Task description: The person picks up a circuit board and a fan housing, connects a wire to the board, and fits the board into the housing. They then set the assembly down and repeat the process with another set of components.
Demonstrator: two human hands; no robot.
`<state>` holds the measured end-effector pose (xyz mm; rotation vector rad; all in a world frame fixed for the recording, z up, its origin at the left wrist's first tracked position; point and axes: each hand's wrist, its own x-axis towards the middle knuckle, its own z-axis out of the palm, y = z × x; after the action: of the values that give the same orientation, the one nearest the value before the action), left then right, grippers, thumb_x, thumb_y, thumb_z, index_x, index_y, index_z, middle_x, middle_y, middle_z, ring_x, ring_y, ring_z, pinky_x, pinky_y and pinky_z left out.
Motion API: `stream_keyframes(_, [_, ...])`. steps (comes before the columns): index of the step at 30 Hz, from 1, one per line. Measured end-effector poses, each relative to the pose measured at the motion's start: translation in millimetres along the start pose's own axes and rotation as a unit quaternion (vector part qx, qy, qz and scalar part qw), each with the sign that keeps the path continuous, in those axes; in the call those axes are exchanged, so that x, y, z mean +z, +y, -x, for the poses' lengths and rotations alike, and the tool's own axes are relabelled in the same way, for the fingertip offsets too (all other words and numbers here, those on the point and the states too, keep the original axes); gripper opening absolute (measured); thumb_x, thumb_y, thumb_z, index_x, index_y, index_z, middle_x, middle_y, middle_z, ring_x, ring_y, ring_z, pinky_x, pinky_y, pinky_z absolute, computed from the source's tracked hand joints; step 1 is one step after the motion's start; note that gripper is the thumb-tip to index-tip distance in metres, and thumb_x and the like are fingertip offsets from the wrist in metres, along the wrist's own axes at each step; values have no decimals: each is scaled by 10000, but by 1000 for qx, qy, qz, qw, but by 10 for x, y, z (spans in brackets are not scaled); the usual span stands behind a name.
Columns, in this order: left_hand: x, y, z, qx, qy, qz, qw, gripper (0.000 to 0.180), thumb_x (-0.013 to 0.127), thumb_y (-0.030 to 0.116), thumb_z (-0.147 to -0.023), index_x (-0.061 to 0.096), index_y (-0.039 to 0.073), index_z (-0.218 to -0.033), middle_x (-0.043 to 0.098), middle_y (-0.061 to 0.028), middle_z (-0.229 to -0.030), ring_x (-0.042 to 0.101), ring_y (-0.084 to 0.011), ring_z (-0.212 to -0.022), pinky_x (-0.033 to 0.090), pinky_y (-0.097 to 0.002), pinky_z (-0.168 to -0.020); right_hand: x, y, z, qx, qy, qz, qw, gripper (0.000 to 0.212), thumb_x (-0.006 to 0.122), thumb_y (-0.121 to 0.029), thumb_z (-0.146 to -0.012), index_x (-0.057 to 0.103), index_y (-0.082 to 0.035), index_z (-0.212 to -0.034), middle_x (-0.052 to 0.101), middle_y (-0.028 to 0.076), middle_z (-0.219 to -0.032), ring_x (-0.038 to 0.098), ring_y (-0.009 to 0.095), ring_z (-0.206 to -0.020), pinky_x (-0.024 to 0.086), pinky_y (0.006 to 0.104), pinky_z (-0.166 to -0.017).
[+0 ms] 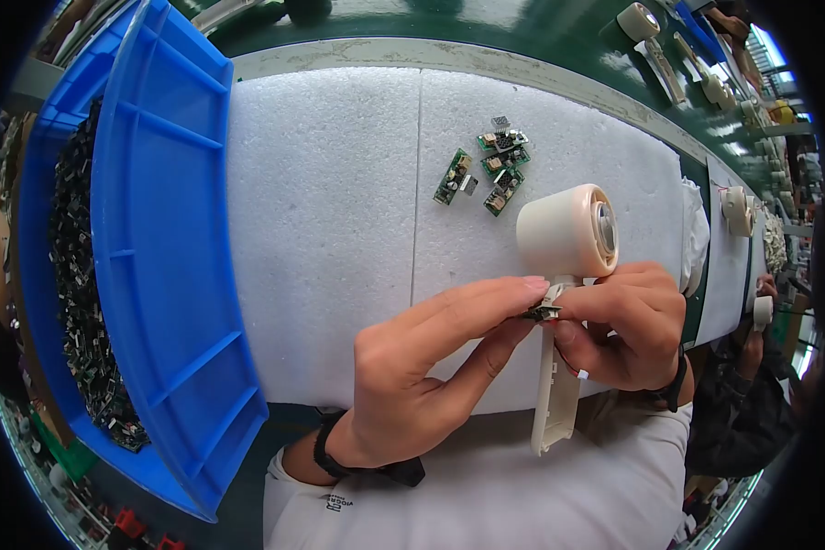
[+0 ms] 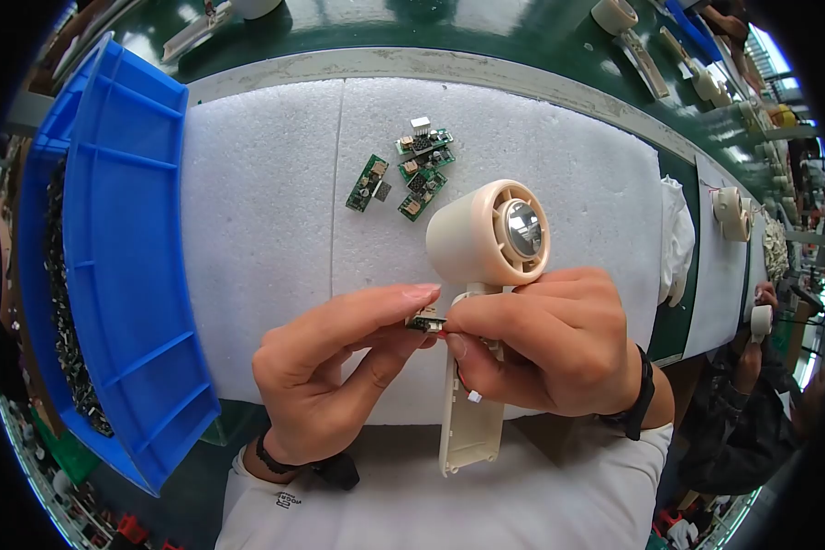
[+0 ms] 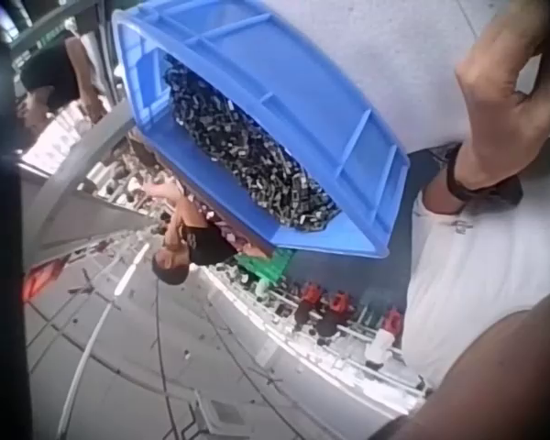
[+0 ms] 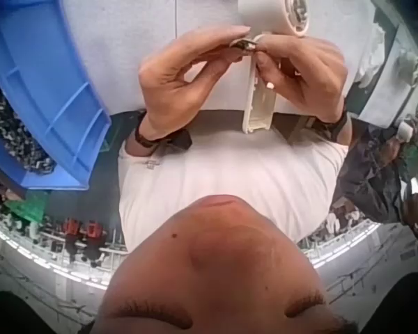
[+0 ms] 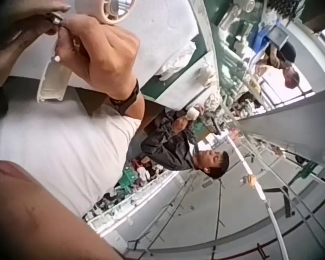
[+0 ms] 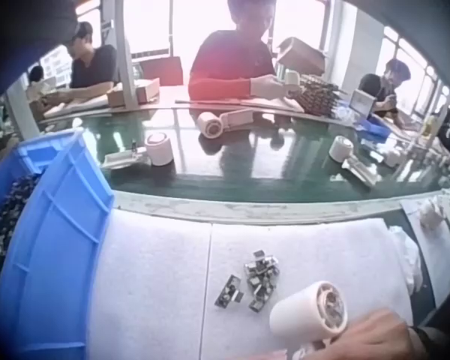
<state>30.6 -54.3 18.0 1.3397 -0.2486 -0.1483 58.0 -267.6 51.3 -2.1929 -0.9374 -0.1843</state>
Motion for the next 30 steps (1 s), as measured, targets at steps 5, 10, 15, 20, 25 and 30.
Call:
stream_keyframes(5, [-35,-30,-13,92,-12,-110,990,364,666,-205,-829,707,-49,-1155,706,-228,-1160,713,-260,-1046,610,-333,-859,27,14,15,-11,-6,-20,1000,133,730,-18,-785,703,-18,-915,644,-1,-618,560,116,-429,410,256,-439])
stream_keyframes(10, [-76,-57,22,87,-8,-87,992,357,664,-210,-824,714,-52,-1140,714,-221,-1136,719,-250,-1016,610,-317,-831,18,-52,-13,-4,-23,-6,1000,148,730,-9,-789,707,-10,-935,626,-7,-598,546,122,-415,389,265,-422])
stream_keyframes(15, [-87,-39,47,70,-14,-80,994,351,649,-212,-836,707,-58,-1146,699,-226,-1154,717,-247,-1001,614,-316,-830,47,-116,-3,9,-18,30,999,176,751,-12,-774,715,-21,-946,606,-5,-618,554,128,-450,395,273,-436])
stream_keyframes(20, [-161,-76,95,38,-42,-58,997,332,612,-204,-872,687,-68,-1165,671,-246,-1194,708,-267,-1029,621,-337,-848,63,-234,18,55,-20,62,996,219,775,-21,-749,727,-50,-961,567,25,-712,555,146,-534,417,287,-475])
stream_keyframes(25, [-180,-96,129,7,-58,16,998,339,580,-194,-899,666,-70,-1203,650,-249,-1228,702,-268,-1040,620,-345,-869,96,-332,49,79,17,69,994,229,787,-25,-739,727,-59,-957,534,43,-762,542,167,-572,426,303,-493])
stream_keyframes(30, [-240,-120,142,6,-77,52,996,381,590,-220,-874,673,-64,-1211,649,-219,-1246,706,-241,-1033,606,-309,-888,163,-407,94,78,35,83,993,221,782,-34,-725,706,-57,-931,523,35,-752,550,180,-587,436,311,-499])
